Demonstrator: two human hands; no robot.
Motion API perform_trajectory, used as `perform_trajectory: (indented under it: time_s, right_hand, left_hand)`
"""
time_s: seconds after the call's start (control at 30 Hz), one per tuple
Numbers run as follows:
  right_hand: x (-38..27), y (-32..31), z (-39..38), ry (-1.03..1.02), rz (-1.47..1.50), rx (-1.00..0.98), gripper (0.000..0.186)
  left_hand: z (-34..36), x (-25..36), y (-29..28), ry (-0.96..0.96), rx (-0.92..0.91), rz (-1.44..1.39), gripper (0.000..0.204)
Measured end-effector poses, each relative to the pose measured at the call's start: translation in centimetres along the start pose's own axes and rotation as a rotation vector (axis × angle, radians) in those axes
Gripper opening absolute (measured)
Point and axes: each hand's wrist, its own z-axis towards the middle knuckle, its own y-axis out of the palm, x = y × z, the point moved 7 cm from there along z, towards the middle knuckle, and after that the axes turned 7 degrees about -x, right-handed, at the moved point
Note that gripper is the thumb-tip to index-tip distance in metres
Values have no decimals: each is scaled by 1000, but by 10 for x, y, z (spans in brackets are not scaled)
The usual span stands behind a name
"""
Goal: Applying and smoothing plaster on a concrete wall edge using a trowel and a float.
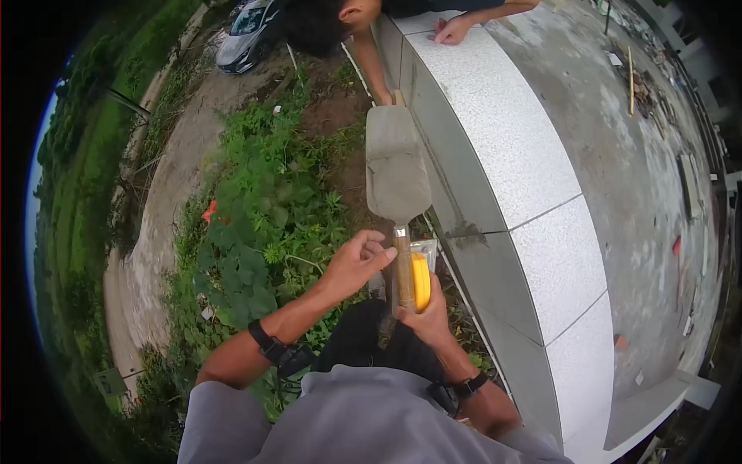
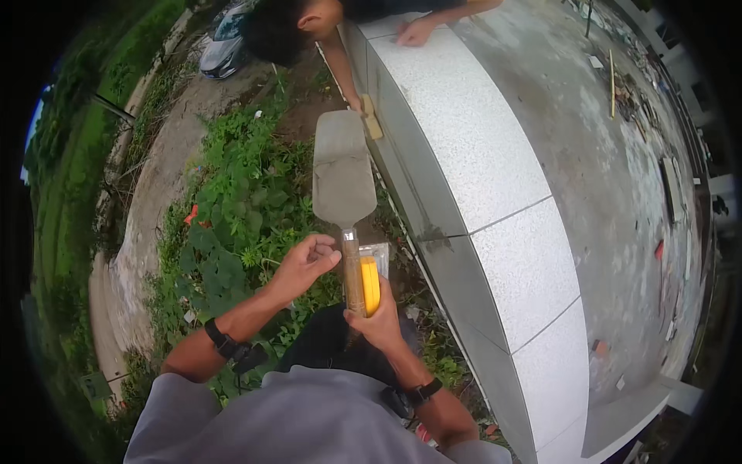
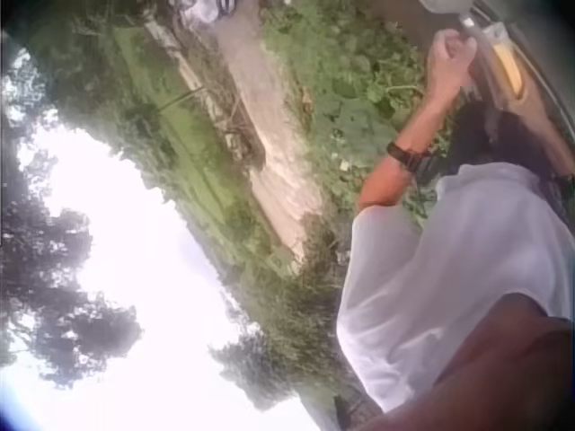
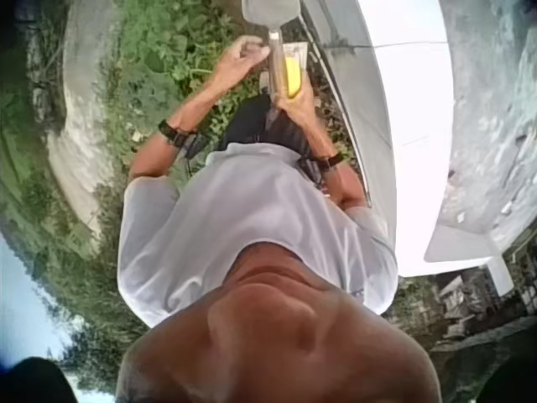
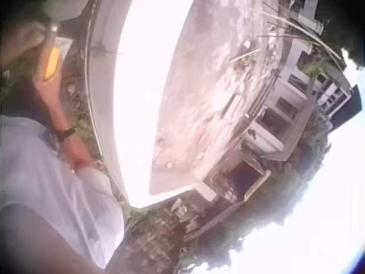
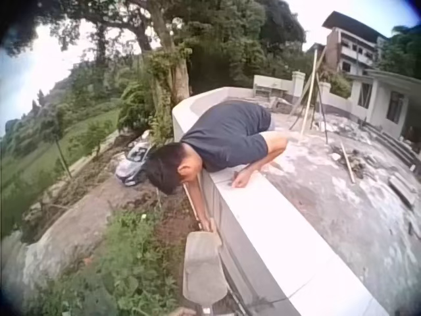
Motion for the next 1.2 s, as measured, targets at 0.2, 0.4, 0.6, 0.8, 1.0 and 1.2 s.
perform_trajectory:
  time_s: [0.2, 0.4, 0.6, 0.8, 1.0, 1.2]
  right_hand:
    - [-7, 16, 17, 35, -405, 94, 97]
    - [7, 20, 12, 22, -482, 16, 85]
    - [26, -40, -7, 258, -390, 141, 47]
    - [-37, -58, -13, 299, 56, 82, 31]
    - [-87, -38, 12, 343, 201, -49, 41]
    - [-79, -24, 21, 371, 355, -16, 40]
  left_hand:
    - [6, 9, 6, 66, 218, -22, 33]
    - [6, -27, 4, 122, 329, -112, 27]
    - [6, -87, -19, -8, 426, -193, 35]
    - [-9, -107, -21, -48, 267, 26, 40]
    - [-12, -98, -2, 42, 195, 266, 44]
    - [-12, -88, 10, 115, 222, 429, 47]
